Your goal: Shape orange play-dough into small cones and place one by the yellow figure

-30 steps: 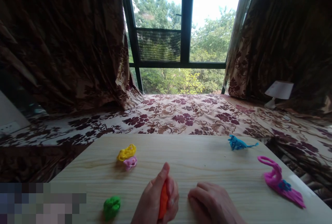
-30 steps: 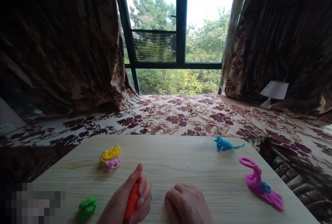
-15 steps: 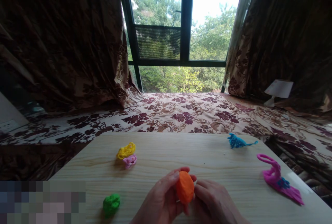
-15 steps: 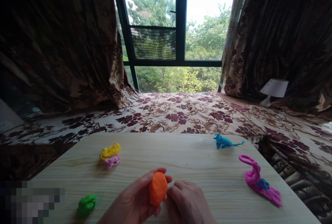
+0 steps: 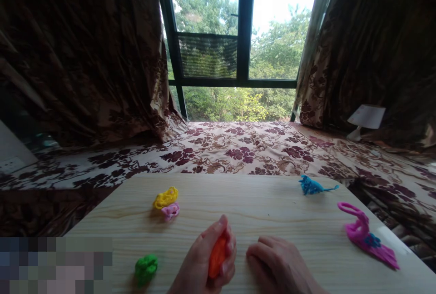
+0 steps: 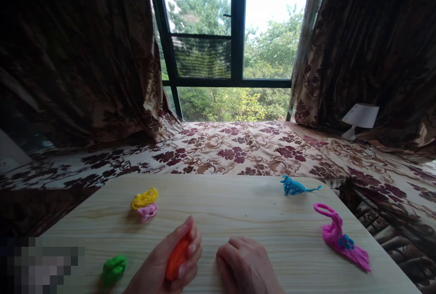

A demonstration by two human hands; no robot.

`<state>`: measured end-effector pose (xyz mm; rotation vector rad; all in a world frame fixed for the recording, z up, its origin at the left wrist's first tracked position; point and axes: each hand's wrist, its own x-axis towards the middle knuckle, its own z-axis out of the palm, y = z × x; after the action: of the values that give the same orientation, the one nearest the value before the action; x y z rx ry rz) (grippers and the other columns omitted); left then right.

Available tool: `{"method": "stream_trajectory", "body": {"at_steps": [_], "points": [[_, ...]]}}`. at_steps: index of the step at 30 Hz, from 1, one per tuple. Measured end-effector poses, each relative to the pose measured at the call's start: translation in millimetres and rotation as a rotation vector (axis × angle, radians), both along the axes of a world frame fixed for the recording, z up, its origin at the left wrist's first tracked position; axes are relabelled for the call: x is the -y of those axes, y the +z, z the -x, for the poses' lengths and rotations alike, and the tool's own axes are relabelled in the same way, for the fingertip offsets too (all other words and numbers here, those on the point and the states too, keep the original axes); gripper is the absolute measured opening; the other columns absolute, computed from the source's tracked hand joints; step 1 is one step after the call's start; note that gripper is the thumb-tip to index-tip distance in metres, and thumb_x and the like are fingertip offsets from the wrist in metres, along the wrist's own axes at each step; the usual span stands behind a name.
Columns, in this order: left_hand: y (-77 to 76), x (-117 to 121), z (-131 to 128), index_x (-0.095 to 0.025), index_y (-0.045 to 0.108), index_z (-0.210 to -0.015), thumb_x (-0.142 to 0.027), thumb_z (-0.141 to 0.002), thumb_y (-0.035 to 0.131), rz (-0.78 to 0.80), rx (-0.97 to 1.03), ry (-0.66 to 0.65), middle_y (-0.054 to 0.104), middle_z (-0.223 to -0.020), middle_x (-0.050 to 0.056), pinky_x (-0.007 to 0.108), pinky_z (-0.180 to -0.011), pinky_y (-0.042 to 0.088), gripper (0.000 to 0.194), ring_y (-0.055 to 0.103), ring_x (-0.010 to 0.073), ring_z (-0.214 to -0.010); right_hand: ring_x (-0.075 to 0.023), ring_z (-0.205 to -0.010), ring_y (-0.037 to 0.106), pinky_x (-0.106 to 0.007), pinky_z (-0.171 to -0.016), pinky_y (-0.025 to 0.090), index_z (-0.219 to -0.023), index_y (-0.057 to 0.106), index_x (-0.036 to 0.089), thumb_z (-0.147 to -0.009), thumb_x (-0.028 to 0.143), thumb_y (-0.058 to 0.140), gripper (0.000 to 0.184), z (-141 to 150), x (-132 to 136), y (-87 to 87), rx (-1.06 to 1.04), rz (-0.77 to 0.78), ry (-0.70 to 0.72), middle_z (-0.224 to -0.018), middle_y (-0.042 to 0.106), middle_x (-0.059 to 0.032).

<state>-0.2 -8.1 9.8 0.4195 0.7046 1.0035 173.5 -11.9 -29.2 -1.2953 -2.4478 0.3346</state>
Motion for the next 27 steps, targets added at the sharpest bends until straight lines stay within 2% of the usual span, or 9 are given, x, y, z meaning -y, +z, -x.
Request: {"method": "stream_trajectory", "body": {"at_steps": [3, 8, 10, 12, 15, 18, 21, 24, 27], "points": [[-4.3, 1, 2, -0.016, 0.043, -0.053, -0.043, -0.083, 0.045, -0.082, 0.048, -0.046, 0.038, -0.041, -0.006, 0.018, -0.032, 0.013, 0.041, 0.026, 0.0015, -0.026, -0.0112, -0.067, 0.055, -0.021, -0.06, 0.033, -0.075, 0.055, 0.022, -0.085, 0.02, 0.043, 0.015, 0, 0, 1.5, -0.004, -0.008, -0.001, -0.072, 0.059, 0.0016], [-7.0, 3, 1, -0.016, 0.04, -0.049, -0.047, -0.084, 0.041, -0.105, 0.034, -0.111, 0.032, -0.036, -0.007, 0.019, -0.031, 0.01, 0.046, 0.021, 0.0016, -0.024, -0.011, -0.066, 0.055, -0.021, -0.06, 0.033, -0.074, 0.054, 0.022, -0.085, 0.018, 0.043, 0.016, 1, 2, 2.2, -0.011, -0.02, 0.0, -0.071, 0.059, 0.002], [-6.3, 3, -2, -0.016, 0.049, -0.059, -0.047, -0.084, 0.04, -0.078, -0.005, -0.111, 0.042, -0.043, -0.005, 0.018, -0.033, 0.018, 0.041, 0.032, 0.0037, -0.029, -0.011, -0.066, 0.054, -0.021, -0.059, 0.033, -0.074, 0.055, 0.022, -0.084, 0.018, 0.044, 0.016, 1, 2, 1.9, -0.014, -0.022, -0.003, -0.071, 0.059, 0.002], [-5.0, 2, -4, -0.016, 0.056, -0.08, -0.043, -0.084, 0.041, -0.054, -0.006, -0.113, 0.055, -0.059, 0.0, 0.021, -0.039, 0.031, 0.031, 0.048, 0.0093, -0.043, -0.0113, -0.066, 0.054, -0.021, -0.059, 0.033, -0.075, 0.055, 0.022, -0.084, 0.018, 0.044, 0.016, 1, 2, 2.3, -0.013, -0.013, -0.005, -0.071, 0.059, 0.0017], [-3.6, 1, -4, -0.014, 0.053, -0.101, -0.033, -0.083, 0.045, -0.072, -0.007, -0.122, 0.061, -0.082, 0.006, 0.027, -0.049, 0.04, 0.028, 0.054, 0.0135, -0.056, -0.0116, -0.068, 0.055, -0.021, -0.06, 0.033, -0.077, 0.056, 0.023, -0.085, 0.019, 0.043, 0.016, 2, 1, 3.9, -0.008, 0.012, -0.003, -0.073, 0.06, 0.0013], [-2.4, 2, -2, -0.013, 0.056, -0.092, -0.035, -0.082, 0.047, -0.085, -0.04, -0.081, 0.057, -0.071, 0.003, 0.024, -0.045, 0.039, 0.025, 0.05, 0.0105, -0.051, -0.0114, -0.067, 0.055, -0.021, -0.06, 0.033, -0.076, 0.056, 0.023, -0.085, 0.019, 0.042, 0.018, 2, 1, 4.6, 0.008, 0.015, -0.004, -0.073, 0.059, 0.0017], [1.0, 4, 0, -0.015, 0.055, -0.076, -0.035, -0.079, 0.053, -0.05, -0.029, -0.005, 0.052, -0.065, 0.0, 0.024, -0.046, 0.044, 0.02, 0.052, 0.0121, -0.058, -0.0109, -0.066, 0.054, -0.021, -0.059, 0.032, -0.075, 0.055, 0.023, -0.085, 0.019, 0.042, 0.017, 1, 1, 2.9, 0.009, 0.004, -0.003, -0.072, 0.059, 0.0021], [4.8, 4, -1, -0.015, 0.056, -0.081, -0.023, -0.072, 0.063, 0.045, -0.06, 0.068, 0.057, -0.076, 0.002, 0.025, -0.054, 0.049, 0.014, 0.057, 0.0129, -0.066, -0.0108, -0.066, 0.054, -0.021, -0.059, 0.032, -0.075, 0.054, 0.023, -0.085, 0.02, 0.043, 0.016, 1, 1, 1.2, -0.003, -0.005, -0.002, -0.072, 0.059, 0.0022], [5.1, 2, -1, -0.016, 0.055, -0.084, -0.02, -0.072, 0.065, 0.063, -0.031, 0.086, 0.056, -0.069, -0.001, 0.017, -0.043, 0.04, 0.016, 0.051, 0.0062, -0.051, -0.011, -0.068, 0.055, -0.021, -0.061, 0.033, -0.076, 0.055, 0.023, -0.085, 0.019, 0.043, 0.016, 0, 1, 1.5, -0.002, 0.0, 0.001, -0.073, 0.059, 0.002]]}}
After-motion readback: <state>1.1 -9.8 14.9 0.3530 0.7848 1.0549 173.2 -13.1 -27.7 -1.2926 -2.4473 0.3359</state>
